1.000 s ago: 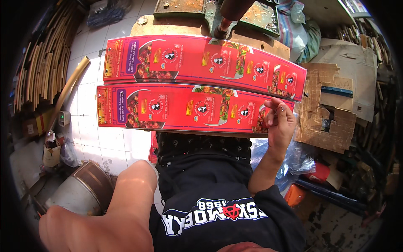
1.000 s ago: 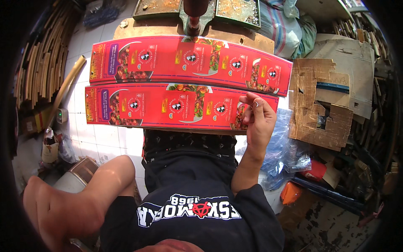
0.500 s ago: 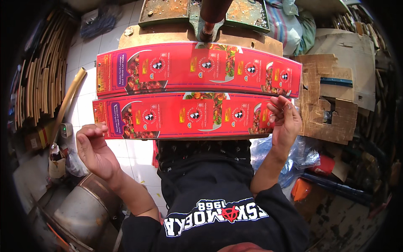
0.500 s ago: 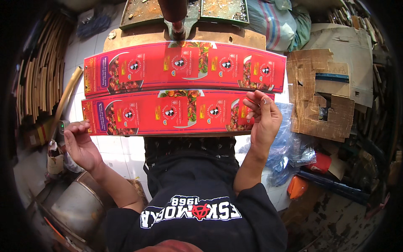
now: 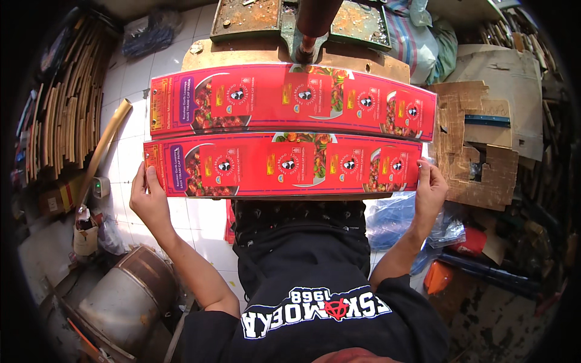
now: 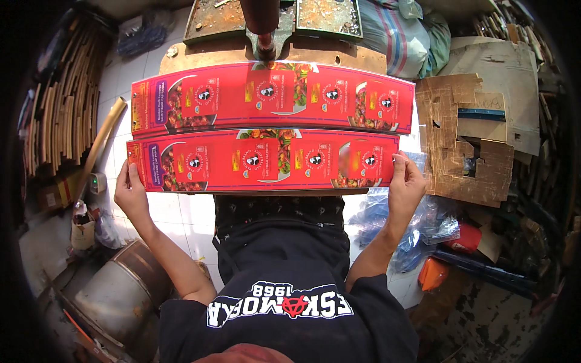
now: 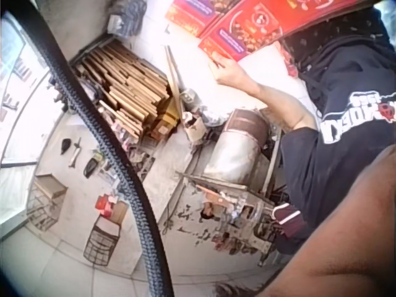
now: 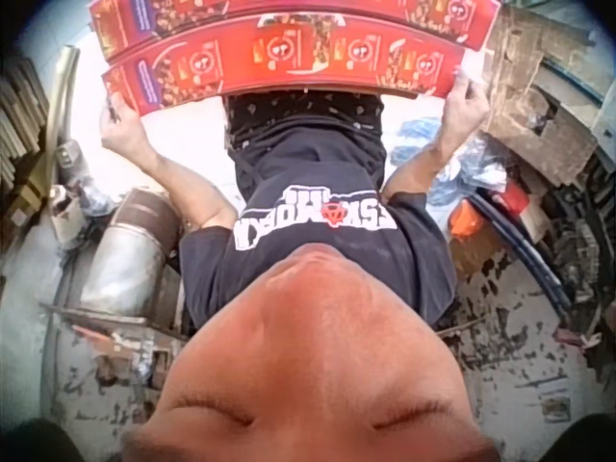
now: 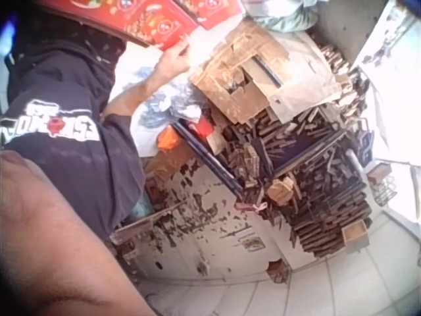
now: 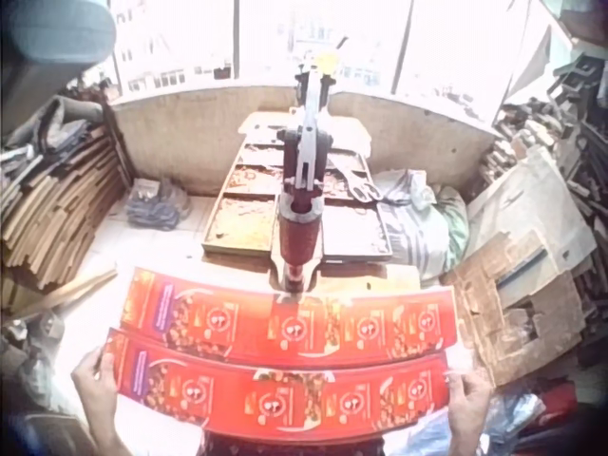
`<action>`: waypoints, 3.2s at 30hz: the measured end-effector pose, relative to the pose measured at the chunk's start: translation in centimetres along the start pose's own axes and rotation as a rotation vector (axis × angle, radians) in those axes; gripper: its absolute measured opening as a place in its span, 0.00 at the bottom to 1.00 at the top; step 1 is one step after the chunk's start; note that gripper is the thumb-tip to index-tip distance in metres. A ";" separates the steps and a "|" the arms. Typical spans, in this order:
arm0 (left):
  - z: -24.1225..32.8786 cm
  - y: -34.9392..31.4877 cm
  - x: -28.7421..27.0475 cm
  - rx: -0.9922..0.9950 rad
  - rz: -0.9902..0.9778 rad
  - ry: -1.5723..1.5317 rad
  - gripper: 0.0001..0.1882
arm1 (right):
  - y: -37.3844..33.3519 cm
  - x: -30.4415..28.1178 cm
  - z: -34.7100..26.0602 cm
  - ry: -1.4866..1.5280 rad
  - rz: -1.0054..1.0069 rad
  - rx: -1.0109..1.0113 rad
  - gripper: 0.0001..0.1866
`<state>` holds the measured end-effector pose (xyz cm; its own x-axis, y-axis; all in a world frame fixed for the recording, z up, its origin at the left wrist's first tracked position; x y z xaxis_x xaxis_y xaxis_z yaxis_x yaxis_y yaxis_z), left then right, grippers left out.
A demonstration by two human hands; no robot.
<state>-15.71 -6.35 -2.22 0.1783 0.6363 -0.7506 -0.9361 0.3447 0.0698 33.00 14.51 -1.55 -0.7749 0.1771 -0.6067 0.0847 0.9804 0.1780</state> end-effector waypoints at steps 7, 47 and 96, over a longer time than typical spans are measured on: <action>0.7 -0.2 -0.2 0.057 0.032 0.028 0.19 | -0.4 0.2 -0.7 -0.011 -0.007 -0.042 0.13; 1.0 -1.3 -4.6 -0.279 -0.722 -1.146 0.27 | 0.1 -4.3 2.4 0.164 0.075 0.131 0.13; 12.6 -8.3 7.2 -0.103 -1.501 -1.010 0.28 | -3.5 9.6 -15.3 0.419 -0.493 -0.529 0.07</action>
<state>-2.80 4.00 0.09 0.8558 0.0004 0.5172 0.1707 0.9437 -0.2832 15.64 11.44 3.84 -0.8237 -0.4111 -0.3904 -0.5495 0.7486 0.3710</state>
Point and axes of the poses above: each hand's wrist, its own y-axis towards the middle knuckle, its own x-axis out of the palm, z = x × y, the point moved 2 cm from there along y, towards the middle knuckle, and after that the axes turned 11 degrees about -x, right-handed, at the moved point
